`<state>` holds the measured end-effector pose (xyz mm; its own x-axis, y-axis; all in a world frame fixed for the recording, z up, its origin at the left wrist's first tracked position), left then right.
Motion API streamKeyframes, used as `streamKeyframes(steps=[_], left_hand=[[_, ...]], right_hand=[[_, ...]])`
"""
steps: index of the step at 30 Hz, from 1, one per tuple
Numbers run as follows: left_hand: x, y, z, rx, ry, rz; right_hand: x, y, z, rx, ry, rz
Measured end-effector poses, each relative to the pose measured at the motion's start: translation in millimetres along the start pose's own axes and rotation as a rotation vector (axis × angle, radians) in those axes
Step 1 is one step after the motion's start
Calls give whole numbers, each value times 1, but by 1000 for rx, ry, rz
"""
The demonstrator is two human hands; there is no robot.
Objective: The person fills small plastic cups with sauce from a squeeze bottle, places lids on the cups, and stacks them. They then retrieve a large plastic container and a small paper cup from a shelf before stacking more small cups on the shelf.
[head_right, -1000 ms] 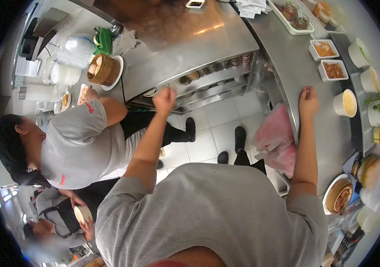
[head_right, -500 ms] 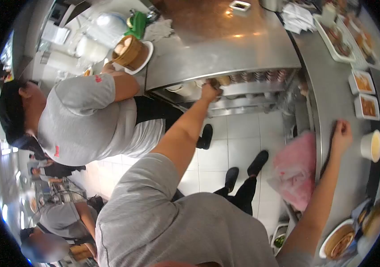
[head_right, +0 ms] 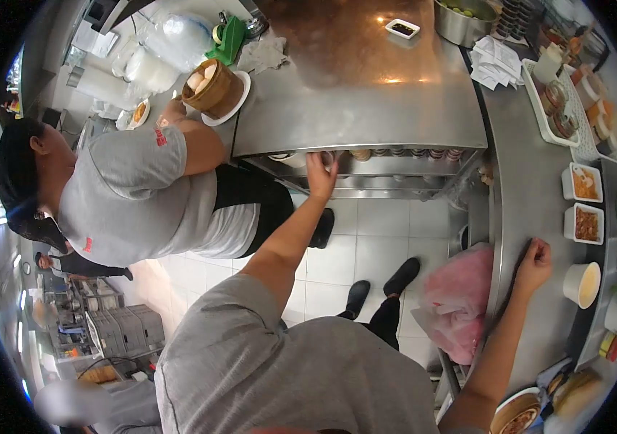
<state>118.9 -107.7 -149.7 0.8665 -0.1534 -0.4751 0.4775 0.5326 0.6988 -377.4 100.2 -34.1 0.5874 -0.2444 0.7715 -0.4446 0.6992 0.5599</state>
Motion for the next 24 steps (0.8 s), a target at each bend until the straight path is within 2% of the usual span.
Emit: streamKeyframes(steps=[2,4,6,9,12,13,16,17,20,23,24], left_hand=[[11,-6,23,-81,-45,178],[36,-26,37,236,32,187],[62,-69,40,179,100,104],[49,-73,48,197,-173,322],[47,-70,50,49,-265,395],[51,-69,53,174,-179,372],[53,-65,60,283,-137,377],[45,-59,65,430,-114,475],[47,-58,58,303,-183,304],[-4,2,39,358,278,9],[-13,12,23,267,239,-25]], right_hand=[[1,-1,2,-13,12,-8],[-10,-4,3,-29,52,50],[-5,-4,3,-16,49,9],[-2,-1,1,4,7,-29],[-3,-3,2,-7,34,-6],[-4,-3,2,-10,39,-18],[-12,-2,4,-20,19,2],[-10,-1,3,-17,19,6],[5,0,1,-31,7,-11],[0,-2,1,-51,26,-16],[1,-3,2,-58,30,-46]])
Point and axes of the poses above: each hand's wrist, its own z-axis towards the middle knuckle, its own y-axis out of the back of the hand, x = y × z, the point moved 1 cm from there along z, towards the middle knuckle, and after that the axes turned 5 degrees about z, right-handed, at the moved point
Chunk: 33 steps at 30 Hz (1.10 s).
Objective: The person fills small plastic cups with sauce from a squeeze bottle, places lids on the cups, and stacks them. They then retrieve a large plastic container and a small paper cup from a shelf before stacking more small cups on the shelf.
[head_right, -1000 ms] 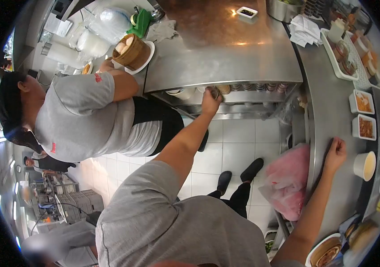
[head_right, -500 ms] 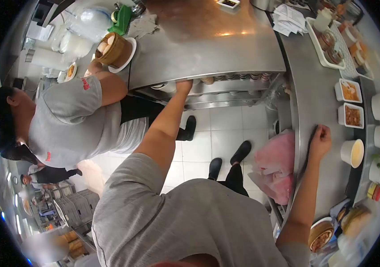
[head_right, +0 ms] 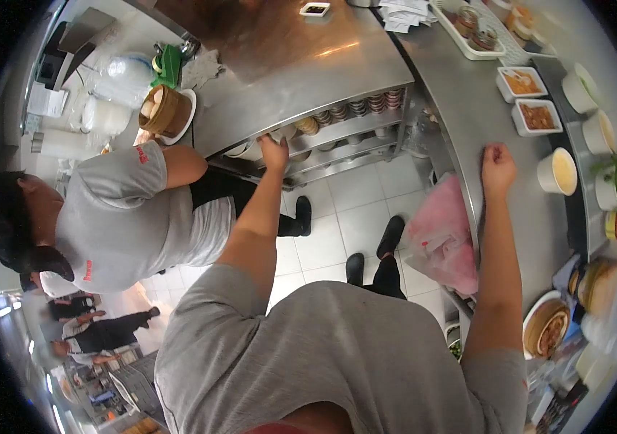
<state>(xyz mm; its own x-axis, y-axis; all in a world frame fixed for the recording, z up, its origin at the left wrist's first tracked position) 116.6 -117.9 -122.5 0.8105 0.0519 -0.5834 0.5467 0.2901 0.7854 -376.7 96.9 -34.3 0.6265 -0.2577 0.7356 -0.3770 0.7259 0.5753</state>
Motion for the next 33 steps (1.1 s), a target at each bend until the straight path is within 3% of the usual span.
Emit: streamKeyframes(steps=[1,3,6,8,11,12,14,15,17,20,23,24,26,30,33], left_hand=[[-1,3,-23,-87,-46,-42],[10,7,-81,153,-171,57],[47,0,-196,720,-279,215],[62,11,-252,1089,-435,61],[60,14,-234,1098,-244,-24],[81,-18,-203,1025,-146,-130],[56,-12,-135,979,324,-789],[42,-16,-101,932,559,-868],[2,-2,-58,760,654,-1094],[-33,-4,-16,595,1037,-1364],[-52,-15,-3,598,772,-1482],[-52,-25,4,619,808,-1565],[-54,-47,14,606,701,-1709],[-38,-84,36,407,765,-1672],[-31,-91,51,479,769,-1931]], right_hand=[[1,0,0,-8,5,-29],[2,0,-2,-24,2,-26],[1,3,-16,-77,-26,54],[-4,7,-32,-116,-41,130],[-8,27,-67,-128,-65,172],[-1,37,-78,-106,-83,151],[5,51,-93,-61,-115,76],[9,61,-102,-35,-127,14],[15,77,-113,-30,-109,-65],[22,85,-126,-73,-39,-128],[20,79,-122,-76,-2,-230],[18,77,-121,-66,-5,-276],[28,79,-120,-29,-9,-315],[40,81,-116,-16,9,-322],[43,81,-118,-28,20,-350]])
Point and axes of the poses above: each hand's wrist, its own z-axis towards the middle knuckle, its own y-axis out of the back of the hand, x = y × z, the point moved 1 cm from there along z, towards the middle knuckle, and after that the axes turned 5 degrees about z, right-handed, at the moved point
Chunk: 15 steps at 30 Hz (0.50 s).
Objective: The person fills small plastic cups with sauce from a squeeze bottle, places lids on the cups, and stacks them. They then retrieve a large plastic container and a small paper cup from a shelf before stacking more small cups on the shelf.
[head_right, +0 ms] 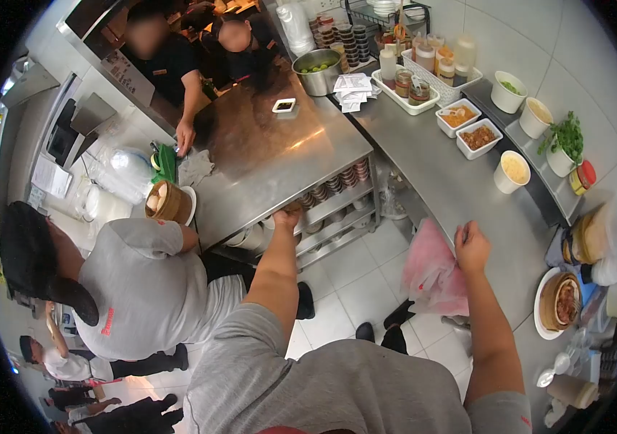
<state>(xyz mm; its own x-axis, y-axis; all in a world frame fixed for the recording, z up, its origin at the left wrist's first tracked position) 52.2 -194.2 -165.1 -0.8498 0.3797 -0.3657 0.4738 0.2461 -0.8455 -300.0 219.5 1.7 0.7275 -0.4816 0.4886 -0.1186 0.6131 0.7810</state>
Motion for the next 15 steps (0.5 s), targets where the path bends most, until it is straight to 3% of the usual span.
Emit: streamKeyframes(steps=[3,6,9,10,13,15], left_hand=[[-4,10,7,-35,1,134],[-12,31,17,254,194,87],[-7,34,12,208,220,51],[0,30,0,-68,101,314],[36,22,-76,-278,94,588],[68,43,-135,-151,304,741]], right_hand=[[0,0,2,12,-5,-21],[0,-4,4,18,1,-52],[3,-7,6,40,-39,-79],[3,-3,5,52,-68,-95],[-11,-14,4,74,-114,-96],[-12,-17,3,83,-141,-64]])
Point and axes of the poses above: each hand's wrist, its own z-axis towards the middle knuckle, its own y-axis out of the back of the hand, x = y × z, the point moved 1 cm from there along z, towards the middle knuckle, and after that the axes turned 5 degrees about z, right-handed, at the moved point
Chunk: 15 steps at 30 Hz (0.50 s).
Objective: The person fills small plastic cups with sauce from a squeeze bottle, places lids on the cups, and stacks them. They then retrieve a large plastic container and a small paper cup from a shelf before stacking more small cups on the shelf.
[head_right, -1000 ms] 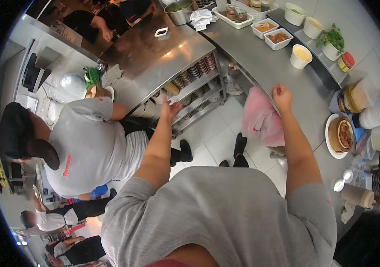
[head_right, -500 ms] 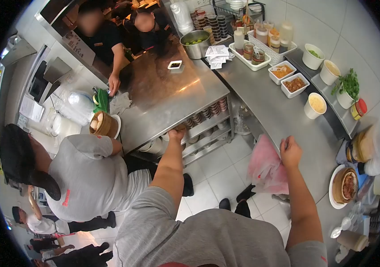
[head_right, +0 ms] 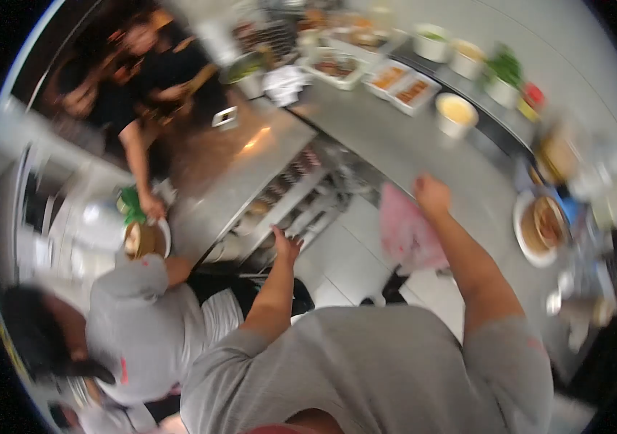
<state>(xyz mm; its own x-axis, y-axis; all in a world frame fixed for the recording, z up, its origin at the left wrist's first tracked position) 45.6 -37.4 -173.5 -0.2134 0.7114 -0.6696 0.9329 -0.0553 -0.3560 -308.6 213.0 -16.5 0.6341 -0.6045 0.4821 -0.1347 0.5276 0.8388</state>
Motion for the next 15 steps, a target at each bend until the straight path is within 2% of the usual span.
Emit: streamKeyframes(steps=[2,3,4,5,6,7,8,10,12,14,15], left_hand=[[77,8,-30,67,177,193],[113,13,-57,118,283,304],[148,21,-69,186,478,431],[159,14,-100,141,585,622],[174,9,-116,195,623,726],[186,1,-127,256,659,811],[193,-6,-133,299,660,871],[201,-18,-136,363,608,974],[202,-26,-131,398,526,1029],[202,-30,-125,404,431,1071],[199,-32,-124,397,388,1092]], right_hand=[[-2,-2,1,84,-40,-48],[12,15,-4,65,-48,24],[-3,-2,-2,-2,32,69],[0,6,-7,8,24,107],[-2,2,-6,19,9,97],[-10,-6,-9,-50,91,139],[-9,-7,-13,-206,193,145],[0,8,-39,-120,94,256],[6,22,-76,89,-54,463],[6,63,-130,273,20,533],[-2,74,-156,259,118,468]])
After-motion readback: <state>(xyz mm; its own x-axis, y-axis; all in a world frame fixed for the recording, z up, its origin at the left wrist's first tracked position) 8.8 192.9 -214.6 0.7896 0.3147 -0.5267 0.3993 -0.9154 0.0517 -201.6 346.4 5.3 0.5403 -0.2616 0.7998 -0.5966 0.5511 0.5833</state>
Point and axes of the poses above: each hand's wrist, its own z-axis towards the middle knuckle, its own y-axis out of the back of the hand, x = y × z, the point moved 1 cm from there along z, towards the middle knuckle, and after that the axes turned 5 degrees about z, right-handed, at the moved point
